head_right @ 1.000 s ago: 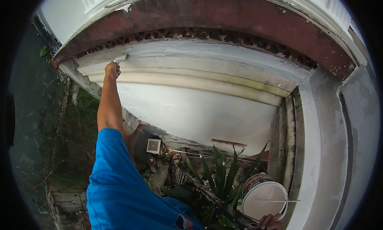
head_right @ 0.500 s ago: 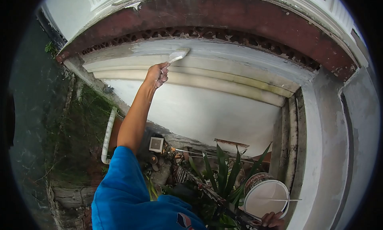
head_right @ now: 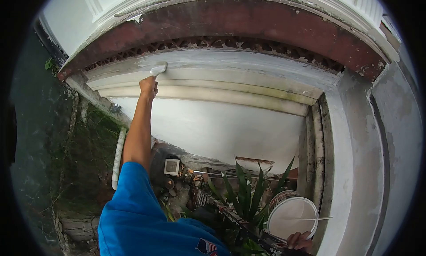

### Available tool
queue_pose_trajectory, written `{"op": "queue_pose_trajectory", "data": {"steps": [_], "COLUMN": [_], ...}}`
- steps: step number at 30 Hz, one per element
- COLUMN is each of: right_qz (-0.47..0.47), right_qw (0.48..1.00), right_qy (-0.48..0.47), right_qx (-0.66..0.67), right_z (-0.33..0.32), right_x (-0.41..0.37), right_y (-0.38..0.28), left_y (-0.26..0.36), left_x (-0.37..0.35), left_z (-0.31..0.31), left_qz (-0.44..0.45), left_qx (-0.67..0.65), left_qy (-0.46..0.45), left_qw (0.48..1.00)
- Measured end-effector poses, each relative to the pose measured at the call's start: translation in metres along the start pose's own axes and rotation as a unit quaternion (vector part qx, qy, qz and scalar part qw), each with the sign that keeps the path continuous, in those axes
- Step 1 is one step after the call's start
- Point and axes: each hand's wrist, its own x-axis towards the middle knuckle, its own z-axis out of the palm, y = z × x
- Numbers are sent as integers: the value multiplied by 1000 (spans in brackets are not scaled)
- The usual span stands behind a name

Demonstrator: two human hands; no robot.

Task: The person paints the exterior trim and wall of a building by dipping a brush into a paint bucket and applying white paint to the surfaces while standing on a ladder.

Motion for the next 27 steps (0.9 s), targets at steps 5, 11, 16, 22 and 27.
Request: {"op": "queue_pose_trajectory", "data": {"steps": [5, 11, 16, 22, 27], "right_qz": [-40, -139, -79, -69, -88], "right_qw": [998, 986, 994, 995, 994], "right_qy": [49, 32, 71, 76, 68], "right_qx": [-32, 83, -19, -9, -5], "right_z": [1, 8, 10, 12, 8], "right_x": [-4, 5, -1, 1, 1], "right_y": [14, 22, 18, 16, 20], "left_y": [-10, -9, -25, 1, 27], "left_x": [-148, -191, -82, 48, -19], "left_z": [107, 138, 45, -69, -18], "left_qz": [-66, -85, -28, 61, 254], "left_qx": [26, -27, -13, 143, 507], "left_qy": [-218, -341, -190, 81, 70], "left_qw": [973, 936, 981, 985, 821]}}
